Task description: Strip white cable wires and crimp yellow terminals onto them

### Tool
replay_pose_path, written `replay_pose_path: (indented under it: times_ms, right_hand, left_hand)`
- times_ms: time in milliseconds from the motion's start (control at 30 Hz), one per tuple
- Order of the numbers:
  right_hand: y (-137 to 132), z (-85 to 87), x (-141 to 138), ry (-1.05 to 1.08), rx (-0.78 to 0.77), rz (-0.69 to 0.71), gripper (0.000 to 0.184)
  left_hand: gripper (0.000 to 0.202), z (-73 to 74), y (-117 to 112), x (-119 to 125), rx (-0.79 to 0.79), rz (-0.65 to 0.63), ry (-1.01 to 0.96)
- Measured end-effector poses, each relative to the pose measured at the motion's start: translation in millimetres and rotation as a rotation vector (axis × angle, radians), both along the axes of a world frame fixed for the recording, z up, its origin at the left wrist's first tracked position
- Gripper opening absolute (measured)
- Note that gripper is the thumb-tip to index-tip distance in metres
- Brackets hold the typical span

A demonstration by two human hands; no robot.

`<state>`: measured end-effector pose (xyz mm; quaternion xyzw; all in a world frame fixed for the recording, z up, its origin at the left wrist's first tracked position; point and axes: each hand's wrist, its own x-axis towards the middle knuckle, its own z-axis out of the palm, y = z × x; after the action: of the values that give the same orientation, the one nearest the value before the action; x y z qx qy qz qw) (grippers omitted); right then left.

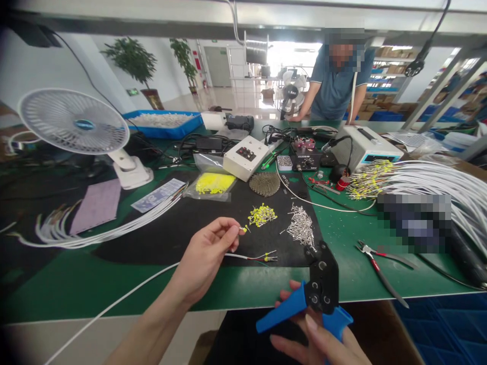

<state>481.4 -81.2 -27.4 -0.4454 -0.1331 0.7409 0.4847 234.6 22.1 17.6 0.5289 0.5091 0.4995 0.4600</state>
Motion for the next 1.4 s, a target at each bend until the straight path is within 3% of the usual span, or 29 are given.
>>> replay_pose_path:
  times_ms: [133,267,367,533,700,867,1000,1100,1200,1300,1400]
  right_hand:
    - [0.2,22.9,-20.8,-0.030,0.046,0.144,0.068]
    - [5.3,52.0,-32.0,-0.117,0.137,0.149,0.058]
    - [7.9,64.1,-38.8,-0.122,0.222,0.121,0.063]
    - [4.3,69.4,-44.1,-0.156,0.266,0.065,0.086]
    - [0.9,76.2,-43.3,-0.184,0.247,0.063,0.091]
    - [1.6,78.4,-42.3,-0.268,0.254,0.065,0.072]
    - [2.1,75.9,-41.0,-0.302,0.290,0.120,0.056]
    - [1.1,75.6,-37.8,-0.309,0.292,0.124,0.051]
    - [-0.4,71.8,-30.9,-0.150,0.227,0.145,0.039]
    - [-2.7,62.9,-25.3,0.147,0.151,0.203,0.038]
    - [-7.3,55.7,-26.1,0.346,0.180,0.349,0.052]
  left_hand:
    - [0.019,5.0,-36.8,21.5,-0.102,0.004,-0.321]
    - [0.009,9.4,-66.5,36.4,-0.010,0.037,-0.243]
    - [0.005,14.2,-82.3,41.2,0.102,0.025,-0.164]
    - [0.009,14.7,-94.2,40.5,0.207,0.009,-0.016]
    - [0.012,13.0,-94.7,37.5,0.319,-0.046,0.130]
    - [0.018,14.9,-92.9,34.8,0.516,-0.061,0.279]
    - [0.023,17.1,-94.6,31.3,0.564,-0.112,0.357]
    - [0.023,20.9,-96.0,27.2,0.544,-0.144,0.350]
    - [0.017,23.4,-92.6,21.8,0.430,-0.118,0.258]
    - [0.004,21.0,-81.2,20.9,0.205,-0.001,0.048]
    - [0.011,15.7,-67.2,31.1,0.020,0.087,-0.278]
